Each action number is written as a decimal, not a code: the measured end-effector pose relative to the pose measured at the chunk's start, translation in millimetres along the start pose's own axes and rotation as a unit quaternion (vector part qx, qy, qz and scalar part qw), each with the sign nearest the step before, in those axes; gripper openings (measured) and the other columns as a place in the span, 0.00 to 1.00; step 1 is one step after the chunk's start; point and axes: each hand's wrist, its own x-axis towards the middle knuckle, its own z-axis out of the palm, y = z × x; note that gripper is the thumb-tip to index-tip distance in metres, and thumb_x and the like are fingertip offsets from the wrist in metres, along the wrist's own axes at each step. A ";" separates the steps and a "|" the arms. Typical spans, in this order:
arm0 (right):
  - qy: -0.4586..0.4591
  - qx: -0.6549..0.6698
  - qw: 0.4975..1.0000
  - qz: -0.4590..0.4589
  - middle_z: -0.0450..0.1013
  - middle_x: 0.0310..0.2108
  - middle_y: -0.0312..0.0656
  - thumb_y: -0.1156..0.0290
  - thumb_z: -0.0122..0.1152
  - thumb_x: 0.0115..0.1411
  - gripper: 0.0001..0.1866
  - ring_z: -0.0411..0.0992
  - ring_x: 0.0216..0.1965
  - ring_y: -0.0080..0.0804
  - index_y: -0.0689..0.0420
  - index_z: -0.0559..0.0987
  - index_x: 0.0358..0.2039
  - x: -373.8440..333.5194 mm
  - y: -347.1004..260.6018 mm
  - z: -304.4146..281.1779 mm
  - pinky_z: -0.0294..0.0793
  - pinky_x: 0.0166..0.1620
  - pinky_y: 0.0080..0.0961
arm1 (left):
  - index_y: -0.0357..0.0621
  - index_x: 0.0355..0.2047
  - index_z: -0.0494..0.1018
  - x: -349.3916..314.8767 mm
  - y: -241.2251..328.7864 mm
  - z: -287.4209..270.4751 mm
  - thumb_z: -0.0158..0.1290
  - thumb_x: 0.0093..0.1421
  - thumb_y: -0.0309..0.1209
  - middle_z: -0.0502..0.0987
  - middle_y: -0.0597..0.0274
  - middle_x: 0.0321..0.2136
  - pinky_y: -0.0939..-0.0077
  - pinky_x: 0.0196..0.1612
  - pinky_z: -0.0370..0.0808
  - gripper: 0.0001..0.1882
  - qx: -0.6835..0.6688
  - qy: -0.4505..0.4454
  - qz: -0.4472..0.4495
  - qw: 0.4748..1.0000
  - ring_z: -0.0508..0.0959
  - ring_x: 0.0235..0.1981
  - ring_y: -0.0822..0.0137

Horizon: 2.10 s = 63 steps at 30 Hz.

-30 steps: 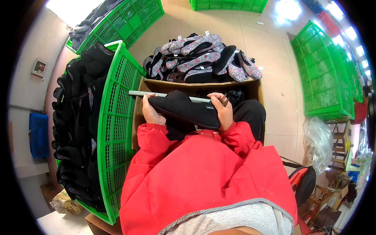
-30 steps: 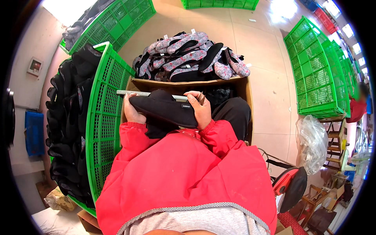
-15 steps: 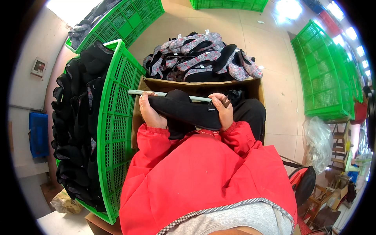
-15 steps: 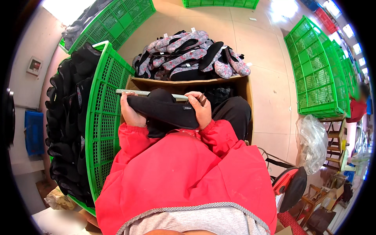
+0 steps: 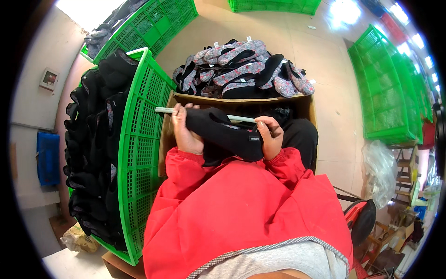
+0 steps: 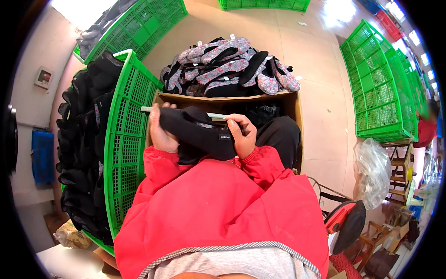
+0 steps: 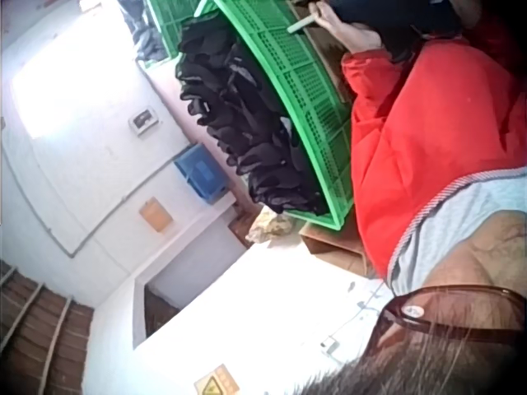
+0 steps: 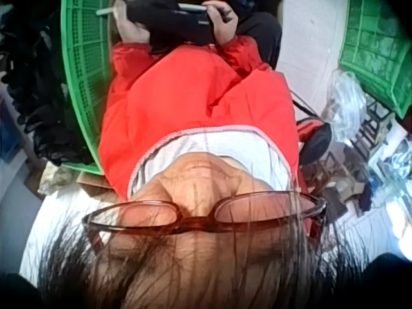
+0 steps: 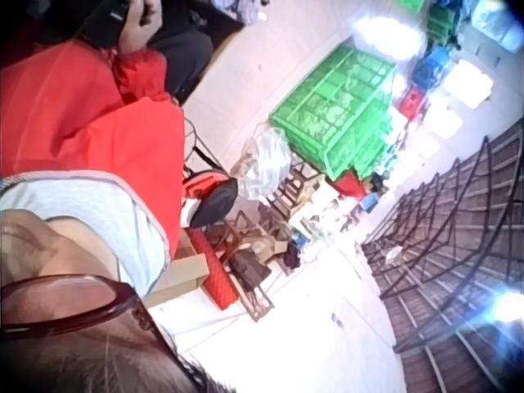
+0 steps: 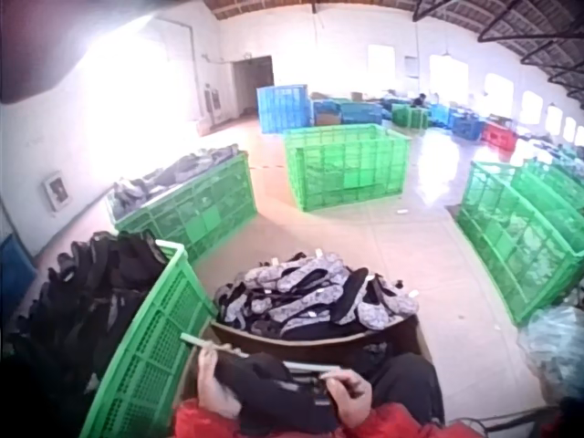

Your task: The person sits on the floor and sews a small white tag onto the top of a black slipper using a needle and thread. They repeat this process for multiple slippers, picking each one from a green crate, stitching the tag, and placing the finished slipper into a cardboard box.

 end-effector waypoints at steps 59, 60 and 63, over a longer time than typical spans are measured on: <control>-0.095 0.090 0.928 0.348 0.73 0.45 0.36 0.57 0.46 0.71 0.22 0.73 0.36 0.19 0.54 0.66 0.60 -9.5 9.9 10.4 0.74 0.31 0.15 | 0.44 0.53 0.68 -26.3 -57.7 1.3 0.50 0.56 0.15 0.78 0.61 0.38 0.63 0.42 0.79 0.24 0.163 0.011 -0.083 0.983 0.80 0.37 0.60; -0.068 0.079 0.930 0.352 0.73 0.46 0.37 0.57 0.48 0.70 0.22 0.74 0.38 0.21 0.54 0.66 0.60 -10.0 2.5 16.5 0.75 0.33 0.16 | 0.43 0.56 0.66 -26.0 -57.2 -2.7 0.52 0.56 0.16 0.77 0.60 0.40 0.66 0.43 0.78 0.26 0.221 -0.008 -0.054 0.974 0.79 0.40 0.61; -0.067 0.055 0.946 0.314 0.72 0.50 0.36 0.49 0.54 0.65 0.27 0.72 0.46 0.28 0.49 0.68 0.59 -12.0 6.8 13.1 0.75 0.43 0.28 | 0.41 0.61 0.63 -33.1 -58.0 -0.8 0.58 0.54 0.20 0.74 0.56 0.47 0.70 0.46 0.75 0.33 0.462 0.000 0.245 0.852 0.75 0.48 0.62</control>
